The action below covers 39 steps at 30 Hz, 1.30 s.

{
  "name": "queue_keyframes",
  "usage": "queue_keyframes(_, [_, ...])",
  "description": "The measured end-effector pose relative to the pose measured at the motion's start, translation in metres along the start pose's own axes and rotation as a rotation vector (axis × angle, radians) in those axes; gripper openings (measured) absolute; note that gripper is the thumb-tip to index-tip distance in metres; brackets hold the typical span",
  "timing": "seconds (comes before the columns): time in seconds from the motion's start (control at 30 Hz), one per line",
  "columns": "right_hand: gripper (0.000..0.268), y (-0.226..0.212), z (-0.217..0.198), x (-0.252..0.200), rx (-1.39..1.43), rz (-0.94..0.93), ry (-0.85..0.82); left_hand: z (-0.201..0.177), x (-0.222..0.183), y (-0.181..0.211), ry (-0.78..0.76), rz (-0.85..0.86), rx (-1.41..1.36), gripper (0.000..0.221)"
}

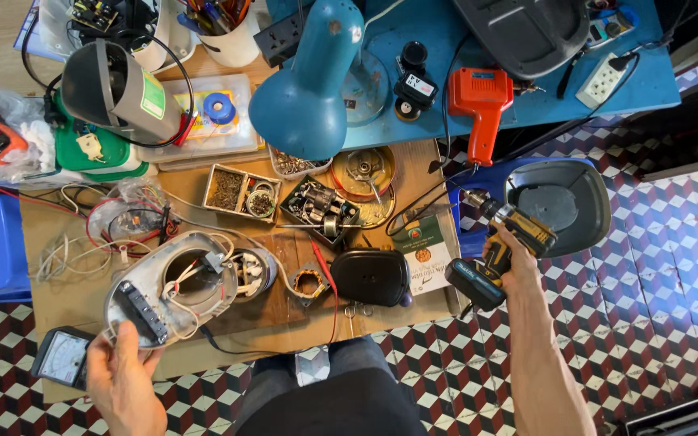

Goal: The person disassembles a small appliance, connects wires to a terminal block, and uses a cordless drill to fasten screws. They then use a multimeter to test electrical continuity on the wiring and components.

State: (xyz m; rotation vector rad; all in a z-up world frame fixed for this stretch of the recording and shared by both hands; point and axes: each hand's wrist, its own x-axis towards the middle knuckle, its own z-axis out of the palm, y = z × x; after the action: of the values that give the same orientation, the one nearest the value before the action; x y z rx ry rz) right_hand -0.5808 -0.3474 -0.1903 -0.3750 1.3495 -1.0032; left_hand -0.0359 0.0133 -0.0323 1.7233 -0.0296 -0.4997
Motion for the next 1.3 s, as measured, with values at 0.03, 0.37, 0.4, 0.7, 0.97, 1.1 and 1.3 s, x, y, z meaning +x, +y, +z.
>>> queue_keyframes(0.03, [0.027,-0.011,0.007,0.020,-0.023,-0.012,-0.056,0.000,0.003,-0.009,0.029,-0.002,-0.010,0.039])
queue_keyframes(0.37, [0.029,-0.043,0.112,0.178,-0.107,-0.005,-0.317,-0.022,0.029,-0.066,-0.050,-0.036,-0.057,0.061])
queue_keyframes(0.4, [0.027,-0.041,0.126,0.191,-0.120,-0.015,-0.321,-0.022,0.028,-0.065,-0.047,-0.060,-0.026,0.062])
queue_keyframes(0.7, [0.023,0.004,0.150,0.235,-0.330,-0.056,-0.231,0.007,0.010,-0.038,0.056,-0.122,0.109,0.057])
queue_keyframes(0.97, [0.018,-0.015,0.124,0.083,-0.072,-0.397,-0.120,0.033,0.004,-0.013,0.042,-0.027,0.118,0.045])
queue_keyframes(1.1, [0.029,-0.020,0.141,-0.102,-0.899,-0.378,0.248,0.058,-0.004,0.013,0.038,-0.041,0.185,0.042])
queue_keyframes(1.3, [0.039,0.057,0.306,-0.274,-0.711,-0.028,-0.573,0.056,-0.015,0.012,-0.222,-0.069,-0.016,0.046])
